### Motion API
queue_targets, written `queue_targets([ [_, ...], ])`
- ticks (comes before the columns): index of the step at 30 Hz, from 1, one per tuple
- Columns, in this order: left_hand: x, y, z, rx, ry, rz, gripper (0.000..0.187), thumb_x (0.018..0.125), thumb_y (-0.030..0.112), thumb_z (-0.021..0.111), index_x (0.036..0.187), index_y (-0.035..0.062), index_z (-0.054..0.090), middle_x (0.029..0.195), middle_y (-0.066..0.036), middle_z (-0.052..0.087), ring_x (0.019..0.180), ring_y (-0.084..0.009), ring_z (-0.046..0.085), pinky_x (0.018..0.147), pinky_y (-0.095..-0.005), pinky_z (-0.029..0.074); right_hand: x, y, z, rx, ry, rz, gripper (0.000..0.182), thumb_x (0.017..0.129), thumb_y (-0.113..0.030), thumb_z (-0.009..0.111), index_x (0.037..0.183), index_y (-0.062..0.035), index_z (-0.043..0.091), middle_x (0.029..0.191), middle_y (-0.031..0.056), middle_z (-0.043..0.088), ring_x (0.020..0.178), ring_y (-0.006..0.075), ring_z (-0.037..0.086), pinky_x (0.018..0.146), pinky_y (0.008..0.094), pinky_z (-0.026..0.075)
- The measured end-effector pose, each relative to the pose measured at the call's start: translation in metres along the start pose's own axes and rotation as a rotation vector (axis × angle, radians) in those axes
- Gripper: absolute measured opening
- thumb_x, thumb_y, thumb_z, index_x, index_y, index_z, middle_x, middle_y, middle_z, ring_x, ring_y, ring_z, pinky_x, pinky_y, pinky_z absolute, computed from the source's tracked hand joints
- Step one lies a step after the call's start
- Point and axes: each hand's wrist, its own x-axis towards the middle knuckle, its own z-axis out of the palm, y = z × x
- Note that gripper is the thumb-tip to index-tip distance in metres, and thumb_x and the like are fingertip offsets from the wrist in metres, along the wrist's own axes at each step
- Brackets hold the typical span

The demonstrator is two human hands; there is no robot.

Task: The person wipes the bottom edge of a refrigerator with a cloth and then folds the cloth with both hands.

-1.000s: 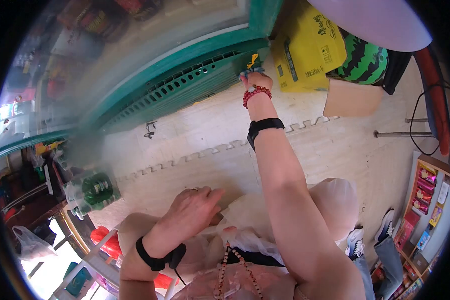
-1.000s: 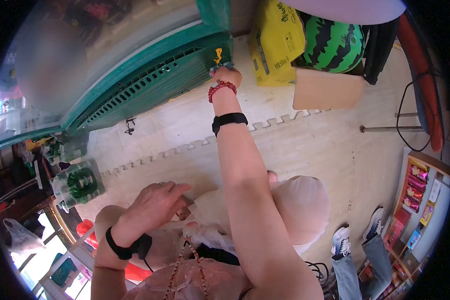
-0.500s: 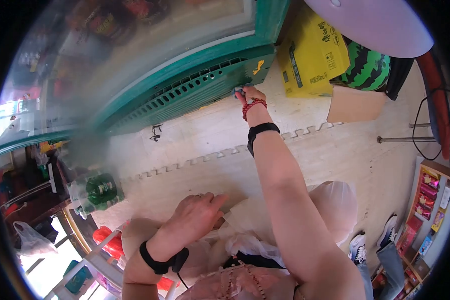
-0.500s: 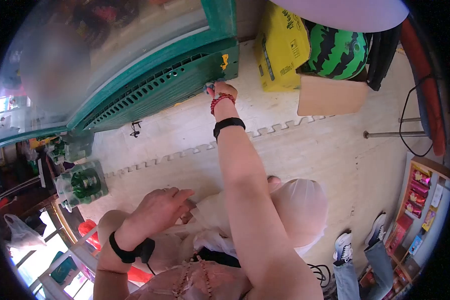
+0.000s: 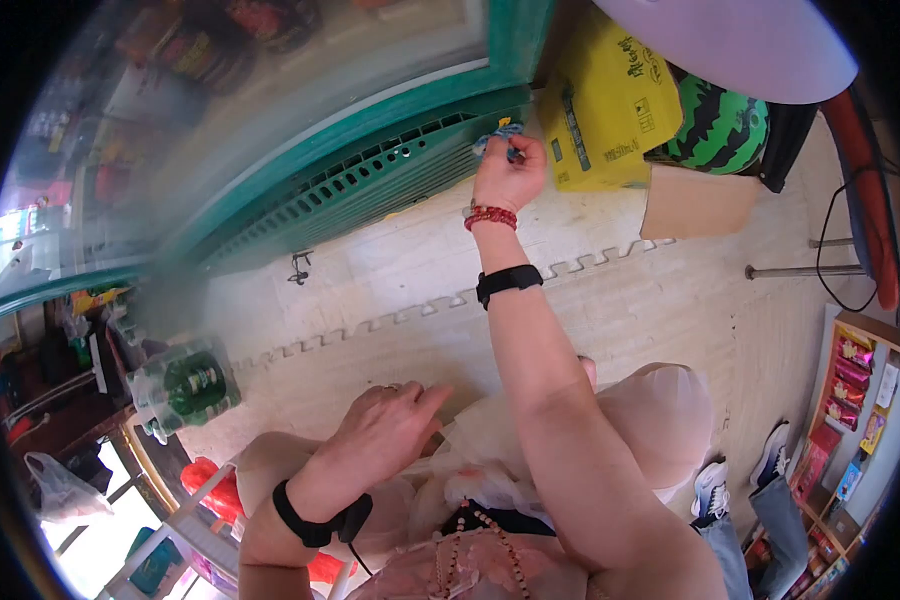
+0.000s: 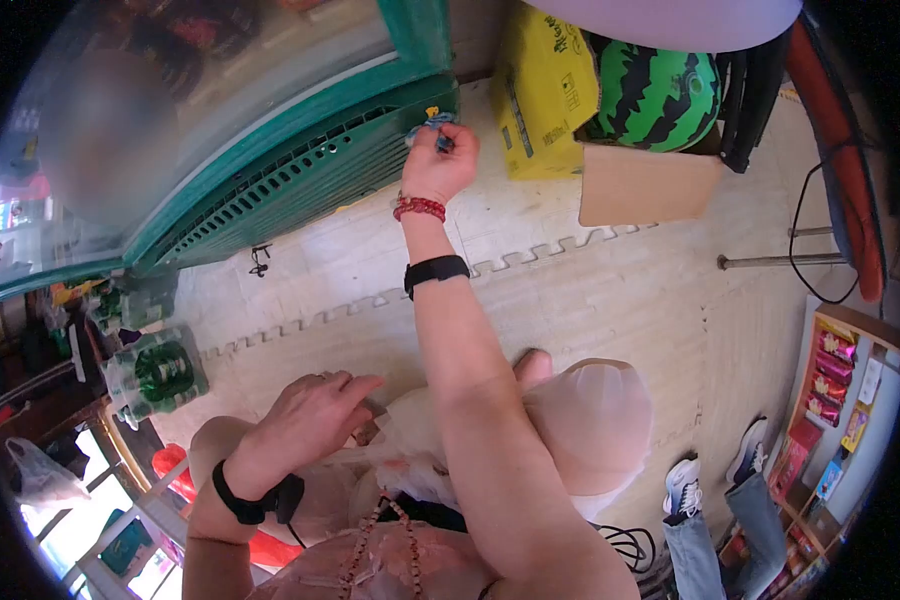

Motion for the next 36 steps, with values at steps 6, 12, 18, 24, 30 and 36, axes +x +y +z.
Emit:
queue_targets([
  [6,0.001,-0.003,0.000,0.025,-0.027,-0.029,0.033,0.075,0.013,0.059,0.106,0.0065,0.052,0.080,-0.014,0.057,0.072,-0.0317,0.058,0.065,-0.0376,0.048,0.009,0.022,-0.010,0.063,-0.158,0.576,0.007,0.070,0.004,0.061,0.074,0.0023,0.055,0.066,0.0072,0.056,0.049,0.0127,0.050,0.045,0.0233,0.041],
  [12,0.003,-0.003,0.001,0.015,-0.043,-0.026,0.034,0.075,0.014,0.059,0.108,0.0070,0.051,0.080,-0.014,0.057,0.073,-0.0311,0.058,0.065,-0.0372,0.048,0.004,-0.013,-0.010,0.185,-0.070,0.314,0.010,0.071,0.006,0.061,0.081,0.0043,0.059,0.070,0.0092,0.059,0.056,0.0130,0.055,0.048,0.0235,0.046],
  [18,0.004,-0.007,0.004,-0.009,-0.085,-0.023,0.034,0.075,0.015,0.059,0.107,0.0071,0.051,0.081,-0.014,0.057,0.073,-0.0307,0.058,0.065,-0.0374,0.048,0.005,0.016,-0.017,-0.005,-0.119,0.270,0.007,0.069,0.005,0.058,0.075,0.0017,0.060,0.067,0.0091,0.059,0.057,0.0141,0.055,0.051,0.0260,0.045],
  [24,0.007,-0.002,0.001,0.017,-0.061,0.009,0.034,0.074,0.015,0.060,0.106,0.0065,0.051,0.080,-0.014,0.057,0.073,-0.0312,0.058,0.064,-0.0373,0.048,0.011,0.017,-0.013,0.311,-0.145,0.418,0.011,0.072,0.004,0.059,0.081,0.0034,0.053,0.074,0.0095,0.058,0.060,0.0169,0.057,0.049,0.0248,0.048],
  [30,0.008,-0.004,0.002,0.009,-0.069,-0.014,0.034,0.074,0.014,0.059,0.107,0.0059,0.051,0.081,-0.014,0.057,0.073,-0.0316,0.058,0.064,-0.0375,0.048,0.025,-0.001,-0.023,0.477,-0.175,0.676,0.019,0.073,0.000,0.063,0.087,-0.0020,0.049,0.084,0.0082,0.056,0.071,0.0171,0.056,0.055,0.0268,0.050],
  [36,0.011,-0.002,0.004,-0.012,-0.041,0.011,0.033,0.075,0.013,0.059,0.106,0.0059,0.051,0.081,-0.015,0.057,0.073,-0.0320,0.058,0.064,-0.0377,0.048,0.027,0.015,-0.018,0.397,-0.245,0.704,0.019,0.073,0.002,0.061,0.085,-0.0031,0.048,0.086,0.0089,0.055,0.070,0.0187,0.057,0.057,0.0290,0.052],
])
